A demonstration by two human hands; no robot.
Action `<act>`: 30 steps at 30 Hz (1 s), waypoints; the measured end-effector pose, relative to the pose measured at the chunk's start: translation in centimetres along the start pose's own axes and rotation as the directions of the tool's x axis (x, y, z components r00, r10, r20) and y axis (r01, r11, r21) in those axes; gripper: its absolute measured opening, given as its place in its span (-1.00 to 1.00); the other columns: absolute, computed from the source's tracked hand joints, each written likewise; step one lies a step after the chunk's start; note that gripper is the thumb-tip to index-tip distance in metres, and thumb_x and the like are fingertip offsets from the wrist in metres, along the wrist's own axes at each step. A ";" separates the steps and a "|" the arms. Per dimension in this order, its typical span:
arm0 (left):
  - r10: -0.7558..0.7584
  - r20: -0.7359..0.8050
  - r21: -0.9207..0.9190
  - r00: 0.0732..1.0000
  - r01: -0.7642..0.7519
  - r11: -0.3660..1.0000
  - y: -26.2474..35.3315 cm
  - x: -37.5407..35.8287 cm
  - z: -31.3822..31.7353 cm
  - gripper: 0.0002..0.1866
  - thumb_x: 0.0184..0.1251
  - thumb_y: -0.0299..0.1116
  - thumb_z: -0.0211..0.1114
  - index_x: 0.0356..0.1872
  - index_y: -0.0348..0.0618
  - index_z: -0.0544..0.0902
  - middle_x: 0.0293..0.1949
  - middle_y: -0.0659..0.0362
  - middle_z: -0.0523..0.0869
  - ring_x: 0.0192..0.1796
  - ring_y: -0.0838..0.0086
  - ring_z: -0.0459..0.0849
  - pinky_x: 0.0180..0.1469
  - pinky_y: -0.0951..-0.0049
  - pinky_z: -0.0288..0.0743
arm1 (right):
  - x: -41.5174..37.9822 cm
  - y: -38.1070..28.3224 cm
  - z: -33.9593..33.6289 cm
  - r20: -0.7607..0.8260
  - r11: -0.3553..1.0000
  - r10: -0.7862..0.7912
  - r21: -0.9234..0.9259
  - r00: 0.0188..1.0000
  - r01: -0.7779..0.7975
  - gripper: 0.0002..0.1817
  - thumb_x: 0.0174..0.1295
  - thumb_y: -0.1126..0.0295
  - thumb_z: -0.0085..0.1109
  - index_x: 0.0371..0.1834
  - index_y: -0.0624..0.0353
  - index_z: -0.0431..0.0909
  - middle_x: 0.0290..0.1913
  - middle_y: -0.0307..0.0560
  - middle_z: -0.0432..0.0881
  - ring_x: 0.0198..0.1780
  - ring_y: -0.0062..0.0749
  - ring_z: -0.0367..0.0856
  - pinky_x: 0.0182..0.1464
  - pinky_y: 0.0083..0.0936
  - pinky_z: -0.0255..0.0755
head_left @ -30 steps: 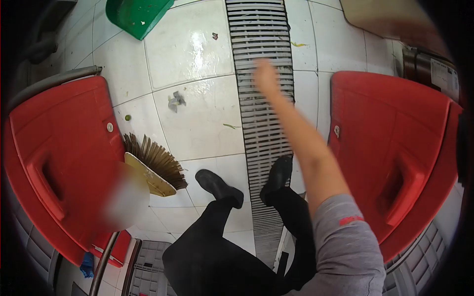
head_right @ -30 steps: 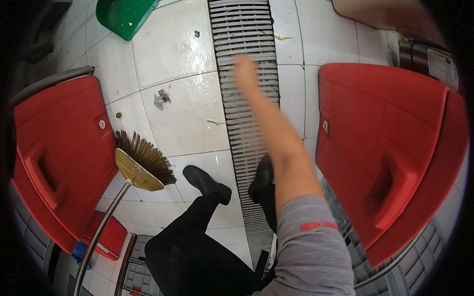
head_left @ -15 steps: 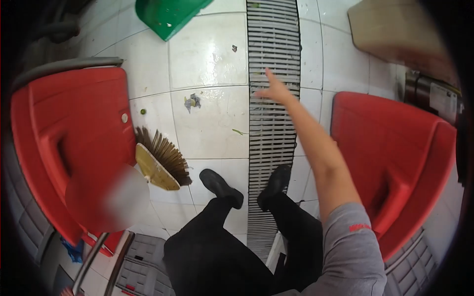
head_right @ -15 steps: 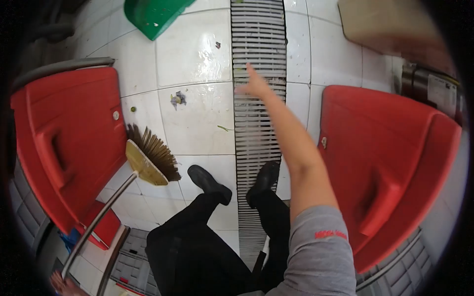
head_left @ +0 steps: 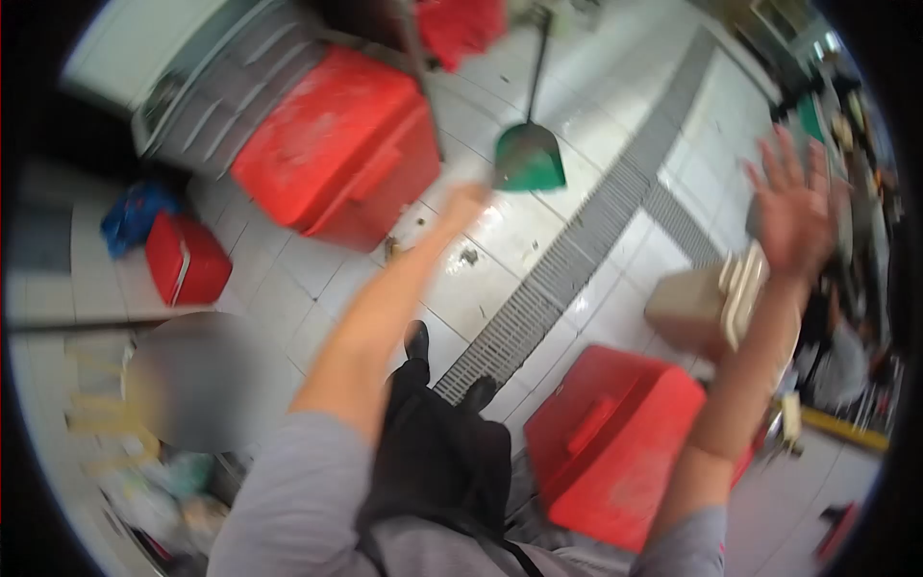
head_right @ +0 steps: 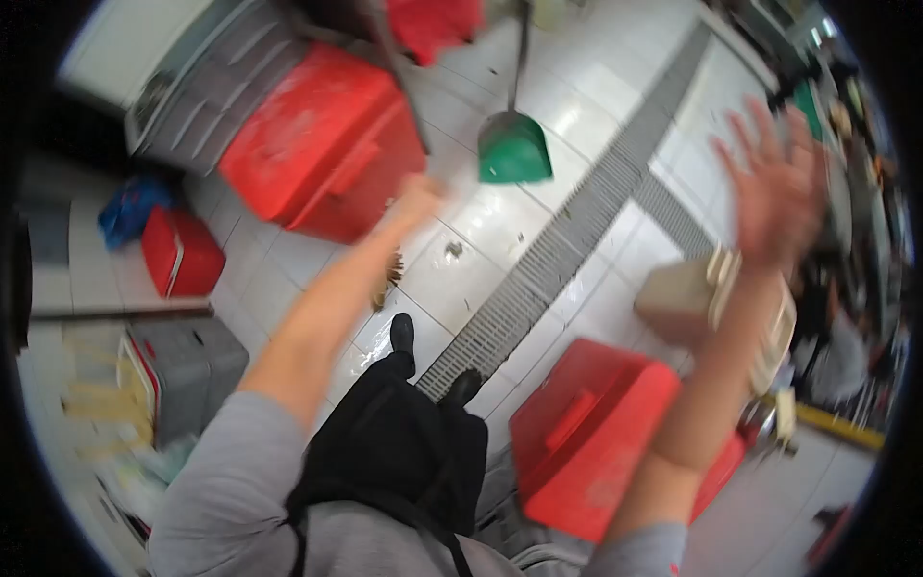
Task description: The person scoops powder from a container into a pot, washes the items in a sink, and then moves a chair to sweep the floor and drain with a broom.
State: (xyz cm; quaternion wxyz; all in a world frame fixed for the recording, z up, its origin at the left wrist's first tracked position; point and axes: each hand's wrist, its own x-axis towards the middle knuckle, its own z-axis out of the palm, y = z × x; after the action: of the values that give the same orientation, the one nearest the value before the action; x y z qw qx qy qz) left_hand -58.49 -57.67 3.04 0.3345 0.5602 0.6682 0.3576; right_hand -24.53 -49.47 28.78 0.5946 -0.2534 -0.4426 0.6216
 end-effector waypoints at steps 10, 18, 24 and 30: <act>-0.019 0.109 0.063 0.994 0.012 0.998 9.8 -16.8 5.5 -0.87 -0.23 -0.44 0.08 -0.65 -0.23 0.57 -0.54 -0.05 0.59 -0.40 0.10 0.59 -0.36 0.20 0.46 | -8.9 -16.7 5.2 0.359 0.990 -0.125 -0.014 0.925 0.139 -0.76 0.22 0.49 -0.25 -0.10 0.39 0.28 -0.70 -0.34 0.07 -0.67 -0.71 0.02 -0.56 -0.75 0.05; -0.394 -0.529 0.015 0.751 0.473 0.881 -1.7 -41.4 -7.7 -0.83 -0.29 -0.35 0.24 -0.68 -0.21 0.47 -0.62 -0.05 0.52 -0.45 0.06 0.52 -0.41 0.20 0.38 | -17.6 2.4 24.5 0.780 0.853 0.111 0.243 0.615 -0.461 -0.87 -0.01 0.43 0.03 -0.59 0.15 0.29 -0.86 -0.27 0.30 -0.81 -0.60 0.30 -0.70 -0.69 0.21; -0.641 -0.702 -0.061 0.310 0.871 0.488 -12.2 -62.3 -7.4 -0.85 -0.20 -0.40 0.24 -0.63 -0.22 0.46 -0.51 -0.05 0.49 -0.31 0.07 0.47 -0.28 0.22 0.36 | -33.1 15.3 33.4 0.909 0.727 0.335 -0.084 0.246 -0.682 -0.77 0.09 0.34 -0.13 -0.67 0.18 0.28 -0.79 -0.22 0.27 -0.69 -0.48 0.24 -0.50 -0.44 0.23; -0.623 -0.781 -0.358 0.041 0.788 0.501 -15.4 -61.7 -4.1 -0.87 -0.14 -0.43 0.25 -0.62 -0.21 0.47 -0.48 -0.04 0.47 -0.31 0.08 0.43 -0.22 0.20 0.30 | -34.7 16.4 38.5 0.943 0.722 0.327 -0.205 0.065 -0.661 -0.74 0.09 0.30 -0.06 -0.60 0.29 0.41 -0.75 -0.14 0.36 -0.66 -0.42 0.32 -0.41 -0.35 0.28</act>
State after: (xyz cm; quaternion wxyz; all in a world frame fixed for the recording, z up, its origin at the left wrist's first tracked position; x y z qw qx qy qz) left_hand -60.65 -120.86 -5.09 0.0429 -0.0734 0.9477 0.3076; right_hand -59.65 -90.82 26.00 -0.0141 0.1168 -0.4927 0.8622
